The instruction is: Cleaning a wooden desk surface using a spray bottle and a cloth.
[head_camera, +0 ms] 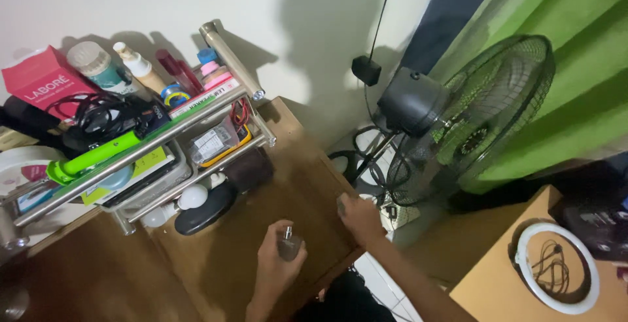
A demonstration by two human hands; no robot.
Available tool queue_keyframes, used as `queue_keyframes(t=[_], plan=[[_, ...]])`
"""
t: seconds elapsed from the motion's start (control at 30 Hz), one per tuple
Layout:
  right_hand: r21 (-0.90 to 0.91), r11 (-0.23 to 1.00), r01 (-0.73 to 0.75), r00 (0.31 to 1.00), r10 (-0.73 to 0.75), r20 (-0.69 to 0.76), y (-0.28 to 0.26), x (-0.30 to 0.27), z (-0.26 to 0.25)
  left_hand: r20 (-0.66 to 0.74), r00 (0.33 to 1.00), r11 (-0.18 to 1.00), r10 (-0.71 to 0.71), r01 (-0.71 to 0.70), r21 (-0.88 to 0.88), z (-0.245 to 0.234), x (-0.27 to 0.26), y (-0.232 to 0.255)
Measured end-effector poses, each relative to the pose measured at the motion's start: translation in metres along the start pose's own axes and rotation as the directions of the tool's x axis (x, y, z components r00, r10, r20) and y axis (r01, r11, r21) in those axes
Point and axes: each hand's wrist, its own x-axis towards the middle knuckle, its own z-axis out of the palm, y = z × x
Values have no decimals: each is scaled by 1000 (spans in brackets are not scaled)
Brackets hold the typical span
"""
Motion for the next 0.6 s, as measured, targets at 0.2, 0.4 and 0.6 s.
queue_keyframes(t=[0.2, 0.4, 0.6], plan=[[25, 918, 397, 911, -397, 115, -61, -49, 93, 63, 995, 996, -83, 84, -7, -7, -1, 1], [226, 837, 498, 865, -498, -59, -69, -21, 50, -5, 998, 994, -69, 68, -81, -14, -4, 3], [-122, 970, 212, 977, -207, 56, -22, 67, 46, -82, 987, 990, -135, 138, 30, -27, -10, 2]])
